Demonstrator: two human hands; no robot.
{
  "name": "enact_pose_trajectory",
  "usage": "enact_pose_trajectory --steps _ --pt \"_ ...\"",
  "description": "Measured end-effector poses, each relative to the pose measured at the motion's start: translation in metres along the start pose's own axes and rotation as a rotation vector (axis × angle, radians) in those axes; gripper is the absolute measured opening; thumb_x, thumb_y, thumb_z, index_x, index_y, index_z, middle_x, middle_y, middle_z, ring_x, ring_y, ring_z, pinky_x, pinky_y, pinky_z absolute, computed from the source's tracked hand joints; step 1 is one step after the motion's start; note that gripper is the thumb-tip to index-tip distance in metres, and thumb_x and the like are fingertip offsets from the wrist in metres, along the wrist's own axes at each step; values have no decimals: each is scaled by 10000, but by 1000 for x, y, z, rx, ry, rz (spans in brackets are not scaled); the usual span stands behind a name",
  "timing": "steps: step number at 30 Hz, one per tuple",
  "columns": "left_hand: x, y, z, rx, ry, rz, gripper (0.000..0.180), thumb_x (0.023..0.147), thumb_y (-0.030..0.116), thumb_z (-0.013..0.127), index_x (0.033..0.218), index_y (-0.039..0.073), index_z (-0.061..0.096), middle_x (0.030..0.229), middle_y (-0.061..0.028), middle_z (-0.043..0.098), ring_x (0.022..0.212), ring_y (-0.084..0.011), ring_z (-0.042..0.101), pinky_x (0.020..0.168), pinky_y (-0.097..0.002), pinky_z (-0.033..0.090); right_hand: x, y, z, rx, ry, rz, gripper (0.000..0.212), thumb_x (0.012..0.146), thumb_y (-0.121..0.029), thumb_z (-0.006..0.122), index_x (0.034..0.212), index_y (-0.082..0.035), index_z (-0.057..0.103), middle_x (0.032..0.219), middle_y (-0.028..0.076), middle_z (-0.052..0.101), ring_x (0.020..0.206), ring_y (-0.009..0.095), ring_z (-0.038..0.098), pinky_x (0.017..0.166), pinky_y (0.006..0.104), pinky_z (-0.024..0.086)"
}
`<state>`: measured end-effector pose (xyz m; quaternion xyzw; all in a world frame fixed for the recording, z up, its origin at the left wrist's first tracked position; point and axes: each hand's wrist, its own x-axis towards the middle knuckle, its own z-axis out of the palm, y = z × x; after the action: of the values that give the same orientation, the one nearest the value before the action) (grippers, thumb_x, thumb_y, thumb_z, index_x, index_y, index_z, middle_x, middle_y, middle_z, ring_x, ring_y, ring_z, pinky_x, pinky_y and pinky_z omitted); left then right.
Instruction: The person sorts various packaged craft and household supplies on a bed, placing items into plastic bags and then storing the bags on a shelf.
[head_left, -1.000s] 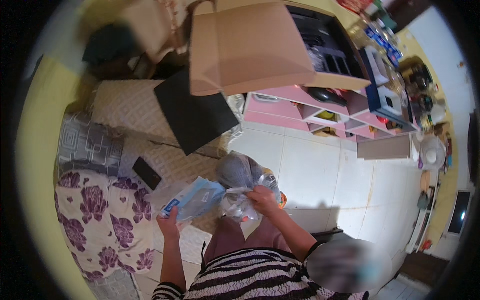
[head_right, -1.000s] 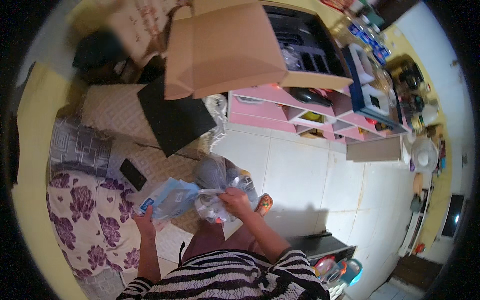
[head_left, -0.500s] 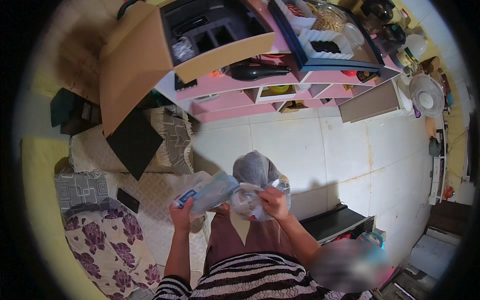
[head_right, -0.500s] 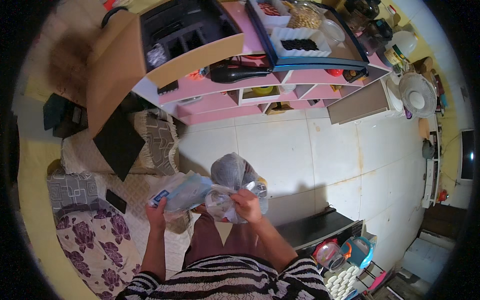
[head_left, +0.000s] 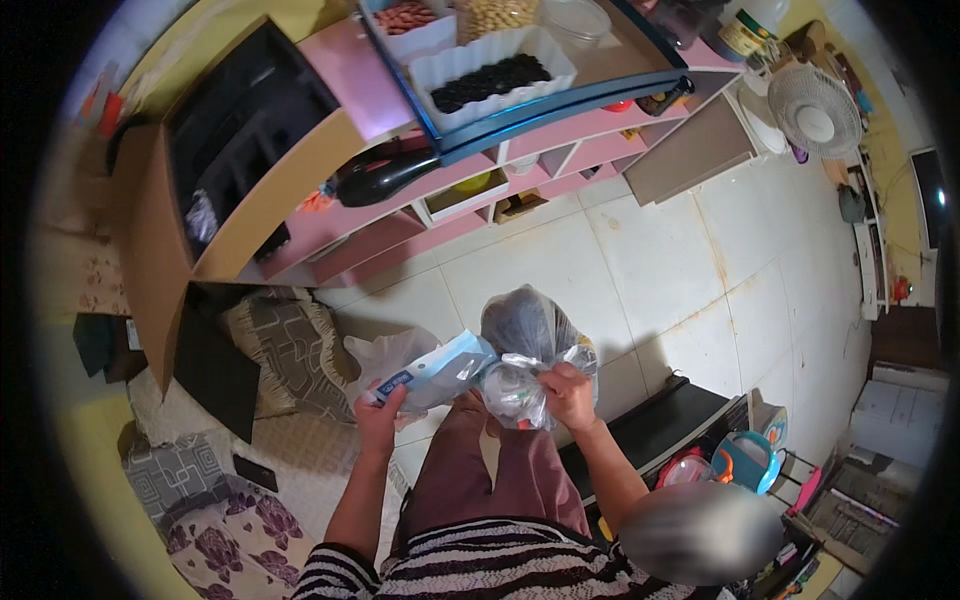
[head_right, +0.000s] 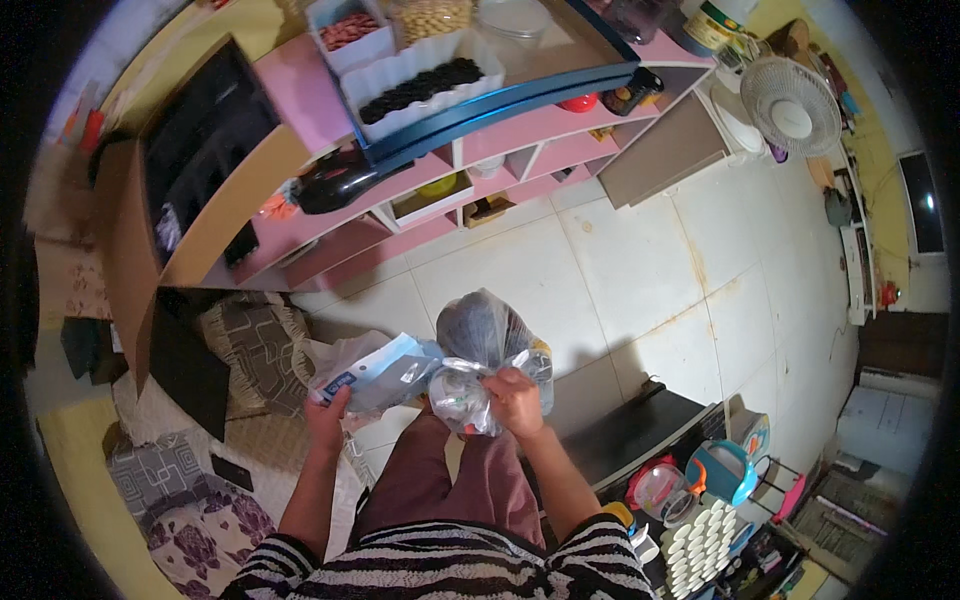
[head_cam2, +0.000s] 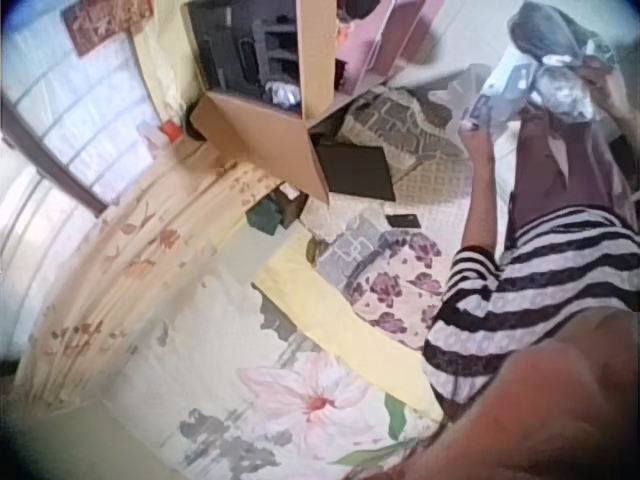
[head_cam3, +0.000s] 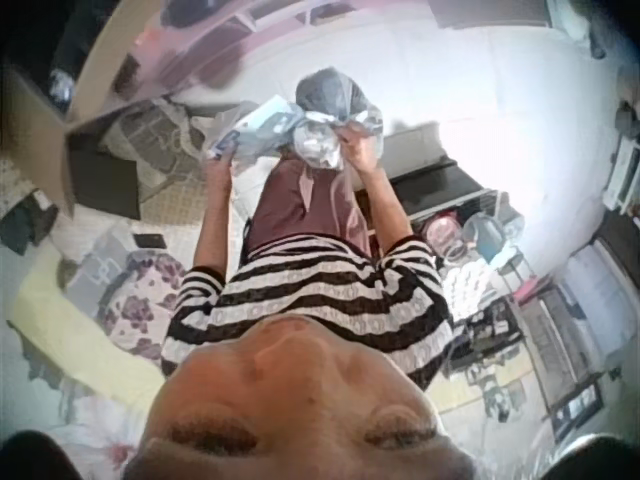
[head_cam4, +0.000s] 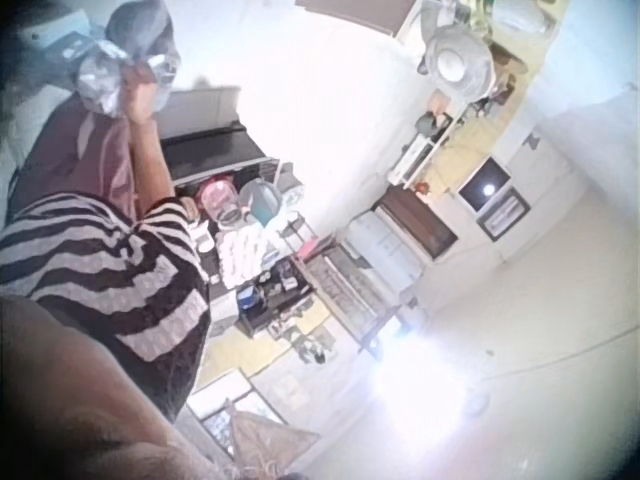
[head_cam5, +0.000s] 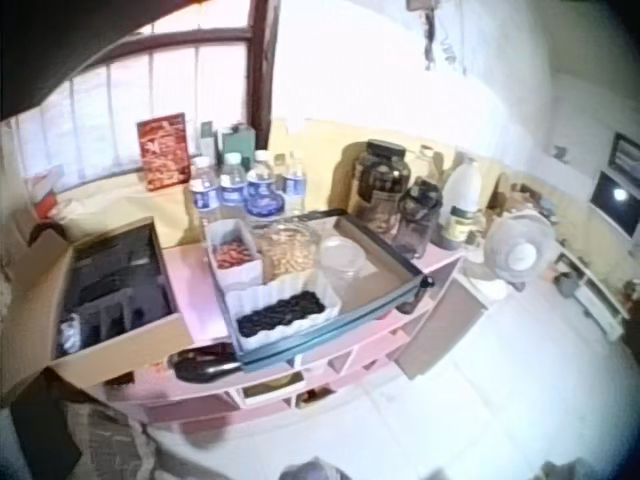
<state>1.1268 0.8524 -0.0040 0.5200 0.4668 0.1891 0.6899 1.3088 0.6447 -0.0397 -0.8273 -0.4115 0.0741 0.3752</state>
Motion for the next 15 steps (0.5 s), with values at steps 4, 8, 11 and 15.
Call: enact_pose_trajectory --steps 4,8,11,15 --pt "19 10 36 34 -78 -44 133 745 112 605 815 1 586 730 -6 565 627 -63 510 552 -202 415 8 28 -14 -29 48 67 188 530 47 553 670 -75 585 621 57 511 604 246 535 527 323 440" --pt "32 8 62 63 -70 -61 120 741 103 605 814 11 584 734 -4 564 635 -61 502 561 -198 408 17 54 -20 15 75 80 187 531 40 557 675 -74 588 619 58 511 605 246 535 529 325 441" --pt "43 2 92 53 0 -41 103 738 99 608 800 20 582 734 2 557 644 -60 491 578 -191 396 26 78 -32 18 51 131 198 531 33 559 691 -79 594 620 60 512 607 246 536 535 330 442" --pt "61 -8 128 21 56 40 141 723 97 623 843 45 571 728 30 544 590 -37 454 502 -175 339 45 111 -42 94 15 100 205 541 14 560 717 -83 602 635 63 522 621 248 539 542 333 445"
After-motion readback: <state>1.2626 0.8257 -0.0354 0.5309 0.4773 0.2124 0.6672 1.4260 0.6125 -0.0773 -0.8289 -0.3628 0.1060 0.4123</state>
